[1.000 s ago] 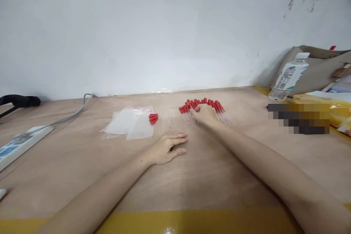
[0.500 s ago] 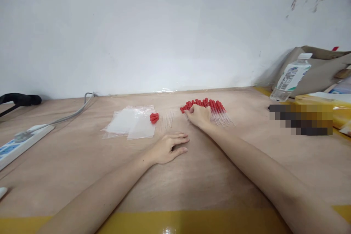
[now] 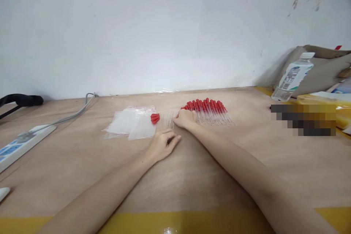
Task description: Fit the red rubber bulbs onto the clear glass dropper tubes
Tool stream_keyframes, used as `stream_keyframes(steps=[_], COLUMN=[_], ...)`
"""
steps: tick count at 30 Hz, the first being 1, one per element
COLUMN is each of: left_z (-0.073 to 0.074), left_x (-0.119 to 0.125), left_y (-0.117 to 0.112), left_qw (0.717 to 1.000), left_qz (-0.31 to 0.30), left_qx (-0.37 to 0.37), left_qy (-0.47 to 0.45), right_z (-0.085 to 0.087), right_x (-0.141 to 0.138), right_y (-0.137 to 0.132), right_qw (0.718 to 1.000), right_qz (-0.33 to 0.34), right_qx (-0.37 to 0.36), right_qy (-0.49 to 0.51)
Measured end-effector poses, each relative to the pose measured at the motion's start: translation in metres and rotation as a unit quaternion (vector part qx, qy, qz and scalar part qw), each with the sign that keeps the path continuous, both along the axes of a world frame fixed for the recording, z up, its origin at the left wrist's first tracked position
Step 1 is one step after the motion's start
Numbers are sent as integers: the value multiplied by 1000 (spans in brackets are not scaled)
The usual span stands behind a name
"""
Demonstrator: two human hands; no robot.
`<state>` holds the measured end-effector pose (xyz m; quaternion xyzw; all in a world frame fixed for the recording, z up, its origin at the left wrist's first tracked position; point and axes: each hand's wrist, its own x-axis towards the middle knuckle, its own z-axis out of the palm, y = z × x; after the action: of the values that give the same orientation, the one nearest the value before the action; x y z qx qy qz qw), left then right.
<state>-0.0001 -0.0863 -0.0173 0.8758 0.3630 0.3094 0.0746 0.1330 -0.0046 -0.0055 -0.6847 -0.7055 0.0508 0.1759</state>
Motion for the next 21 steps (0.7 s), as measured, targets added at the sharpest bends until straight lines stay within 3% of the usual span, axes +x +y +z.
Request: stream_keyframes(steps=[4,8,12,15,18,21], left_z=[0,0,1,1,-1,-5], left_x=[-13,-31,-46,-52,-52,-45], left_y=[14,37,64,78,85,88], left_qw=[984,972,977,981,978,979], left_qz=[152,206,213,172,140,131], left_qx=[68,90,24,-59,-100,-88], left_qy=[-65,-66,-7,62,114,128], right_z=[-1,-6,-13,-17,-17,-16], right_x=[12,35,65,84,92,91], right_y=[-15,-43,-70,-82,-86,-85], right_qw=[1000,997,989,978,976,979], right_qz=[20,56,118,166,166,151], right_qx=[9,42,70,110,122,118], right_qy=[-9,13,50,63,67,67])
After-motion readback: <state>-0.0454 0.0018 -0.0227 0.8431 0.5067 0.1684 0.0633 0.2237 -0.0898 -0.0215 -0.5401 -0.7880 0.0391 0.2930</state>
